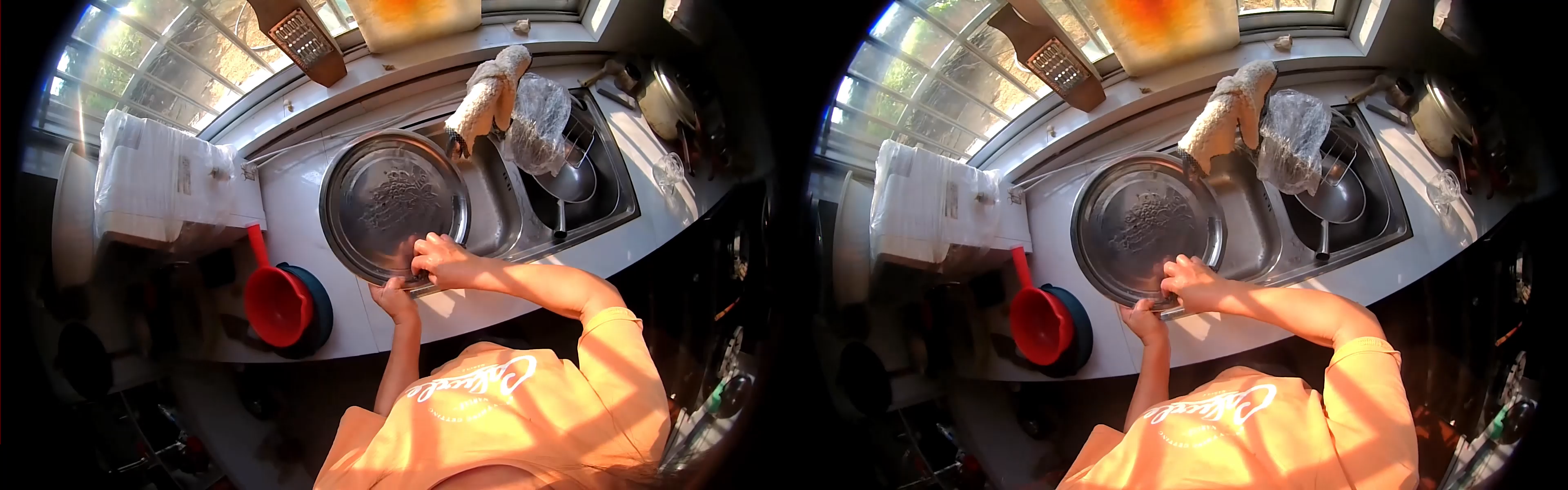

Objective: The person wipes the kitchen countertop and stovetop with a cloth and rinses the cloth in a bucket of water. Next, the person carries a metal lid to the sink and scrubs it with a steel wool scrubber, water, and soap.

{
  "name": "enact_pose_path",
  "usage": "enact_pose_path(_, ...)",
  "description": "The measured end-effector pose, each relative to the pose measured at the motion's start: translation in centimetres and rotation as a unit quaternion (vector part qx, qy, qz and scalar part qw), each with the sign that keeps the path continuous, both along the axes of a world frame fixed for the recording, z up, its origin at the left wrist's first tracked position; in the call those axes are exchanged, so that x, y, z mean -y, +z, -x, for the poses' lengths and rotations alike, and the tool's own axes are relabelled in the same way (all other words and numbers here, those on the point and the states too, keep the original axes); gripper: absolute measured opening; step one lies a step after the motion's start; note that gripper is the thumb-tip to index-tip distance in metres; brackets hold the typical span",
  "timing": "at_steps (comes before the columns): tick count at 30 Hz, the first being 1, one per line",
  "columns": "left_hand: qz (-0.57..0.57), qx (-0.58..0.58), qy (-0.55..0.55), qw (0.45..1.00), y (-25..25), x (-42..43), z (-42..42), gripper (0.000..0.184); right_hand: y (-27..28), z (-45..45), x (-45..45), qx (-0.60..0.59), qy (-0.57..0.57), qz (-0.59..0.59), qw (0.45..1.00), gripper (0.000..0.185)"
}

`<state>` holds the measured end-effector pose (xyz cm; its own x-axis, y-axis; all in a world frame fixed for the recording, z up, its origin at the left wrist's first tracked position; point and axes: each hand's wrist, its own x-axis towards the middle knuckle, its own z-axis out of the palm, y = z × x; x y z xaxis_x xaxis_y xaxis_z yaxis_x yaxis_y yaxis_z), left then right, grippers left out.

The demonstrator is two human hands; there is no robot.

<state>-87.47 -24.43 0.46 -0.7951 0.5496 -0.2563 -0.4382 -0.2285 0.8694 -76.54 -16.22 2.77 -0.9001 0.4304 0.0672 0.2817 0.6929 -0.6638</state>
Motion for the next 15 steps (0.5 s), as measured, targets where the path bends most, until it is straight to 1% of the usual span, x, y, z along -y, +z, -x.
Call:
enact_pose_path(1,0.002,-0.002,-0.001,1.000,-0.4,0.5,0.4,0.043,-1.4,-0.5,-0.8,0.022,-0.001,-0.023,0.999,0.013)
enact_pose_path(3,0.015,-0.028,0.005,0.999,-1.5,1.0,1.2,0.041,-4.6,-2.2,-3.5,0.121,-0.041,-0.149,0.981,0.012)
enact_pose_path(4,0.083,0.005,-0.030,0.996,0.0,1.4,1.1,0.041,-5.9,-2.9,-4.8,0.142,-0.060,-0.160,0.975,0.012)
enact_pose_path(5,0.082,0.002,-0.026,0.996,-0.3,1.4,1.0,0.041,-6.6,-3.2,-6.2,0.160,-0.079,-0.173,0.969,0.011)
enact_pose_path(7,0.072,-0.017,-0.034,0.997,0.1,0.9,0.3,0.037,-5.9,-2.9,-6.4,0.180,-0.092,-0.182,0.962,0.012)
enact_pose_path(9,0.080,-0.005,-0.015,0.997,1.1,0.3,-0.1,0.038,-5.4,-1.7,-3.5,0.098,-0.174,-0.115,0.973,0.016)
enact_pose_path(10,0.077,0.010,0.002,0.997,1.6,-0.1,0.0,0.039,-5.3,-1.1,-1.4,0.042,-0.145,-0.059,0.987,0.021)
enact_pose_path(11,0.073,0.022,0.018,0.997,1.8,-0.3,0.1,0.040,-3.4,-0.3,0.7,0.044,-0.135,0.020,0.990,0.024)
enact_pose_path(12,0.050,0.008,0.034,0.998,-0.2,-0.4,0.6,0.041,-2.7,0.0,2.0,-0.048,-0.121,0.010,0.991,0.027)
enact_pose_path(13,0.048,0.007,0.034,0.998,-1.2,-0.3,0.9,0.041,-2.2,0.3,2.3,-0.056,-0.121,0.004,0.991,0.030)
enact_pose_path(15,0.065,0.023,0.037,0.997,-2.4,0.5,1.2,0.041,-3.0,-0.3,1.1,-0.080,-0.185,-0.055,0.978,0.029)
